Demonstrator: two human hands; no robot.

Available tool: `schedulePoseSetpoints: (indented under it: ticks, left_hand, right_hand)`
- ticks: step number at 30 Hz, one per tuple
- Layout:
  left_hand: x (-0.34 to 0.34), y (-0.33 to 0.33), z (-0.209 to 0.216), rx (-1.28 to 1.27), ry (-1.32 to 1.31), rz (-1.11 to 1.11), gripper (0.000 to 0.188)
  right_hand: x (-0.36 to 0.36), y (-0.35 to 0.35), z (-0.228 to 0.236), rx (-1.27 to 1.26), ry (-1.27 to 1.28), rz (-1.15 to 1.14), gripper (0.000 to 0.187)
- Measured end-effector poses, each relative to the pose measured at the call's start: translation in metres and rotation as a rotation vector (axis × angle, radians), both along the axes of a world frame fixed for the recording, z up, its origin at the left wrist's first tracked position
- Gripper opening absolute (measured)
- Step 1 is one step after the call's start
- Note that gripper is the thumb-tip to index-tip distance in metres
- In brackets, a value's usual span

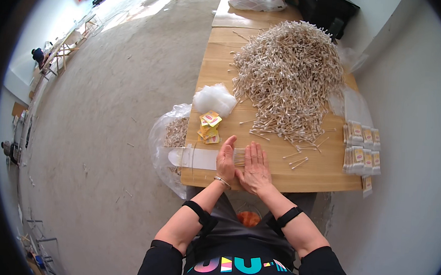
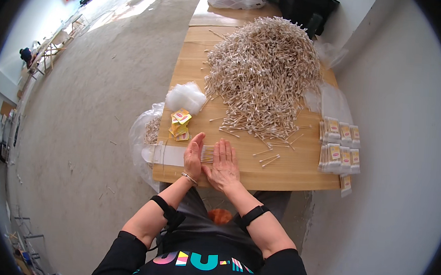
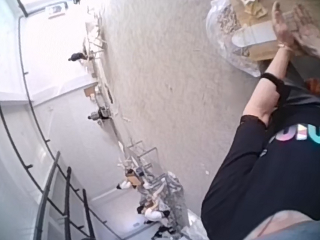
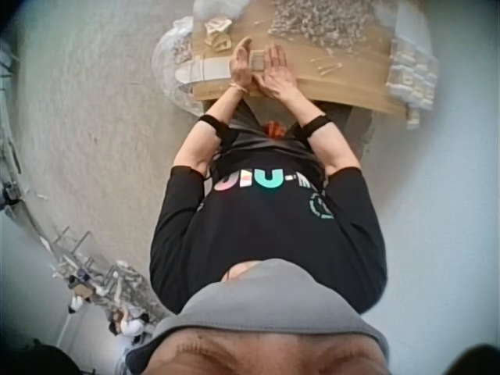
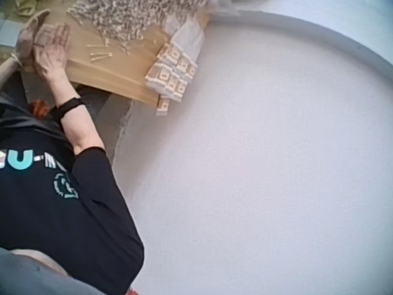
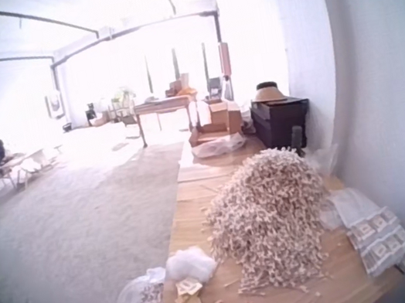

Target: Counting and packaging cotton swabs into small plastic bags.

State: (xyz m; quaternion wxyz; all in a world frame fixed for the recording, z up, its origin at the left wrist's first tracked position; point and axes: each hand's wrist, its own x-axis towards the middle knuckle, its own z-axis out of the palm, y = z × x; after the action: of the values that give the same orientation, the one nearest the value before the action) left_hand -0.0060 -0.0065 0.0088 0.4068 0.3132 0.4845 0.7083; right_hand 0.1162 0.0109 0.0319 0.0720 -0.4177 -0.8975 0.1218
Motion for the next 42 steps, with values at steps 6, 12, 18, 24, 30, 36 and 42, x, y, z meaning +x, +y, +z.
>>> schedulePoseSetpoints:
  ticks: [6, 12, 18, 24, 30, 36, 42]
  left_hand:
    - [0.004, 0.002, 0.003, -0.01, -0.034, 0.051, 0.051]
    - [-0.001, 0.002, 0.0, -0.004, -0.069, 0.025, 0.049]
    - [-0.015, -0.017, 0.001, -0.045, 0.533, -0.048, 0.038]
    - [-0.021, -0.067, 0.033, -0.106, 1.301, -0.218, 0.047]
    - [-0.012, -0.071, 0.037, -0.189, 1.419, -0.254, 0.052]
    - [-0.014, -0.07, 0.032, -0.179, 1.448, -0.272, 0.057]
    - [-0.009, -0.066, 0.035, -0.235, 1.45, -0.274, 0.06]
  right_hand:
    - [0.006, -0.001, -0.008, 0.059, 0.019, 0.055, 0.087]
    - [0.004, -0.002, -0.001, 0.021, 0.004, 0.049, 0.091]
    - [0.005, -0.001, 0.0, 0.012, -0.005, 0.072, 0.101]
    - [0.006, 0.0, 0.01, 0.006, -0.148, 0.075, 0.103]
    - [0.007, -0.001, -0.002, 0.066, -0.049, 0.08, 0.1]
    - [0.007, -0.001, -0.004, 0.08, 0.009, 0.074, 0.099]
    - [0.007, 0.0, -0.004, 0.073, -0.029, 0.074, 0.1]
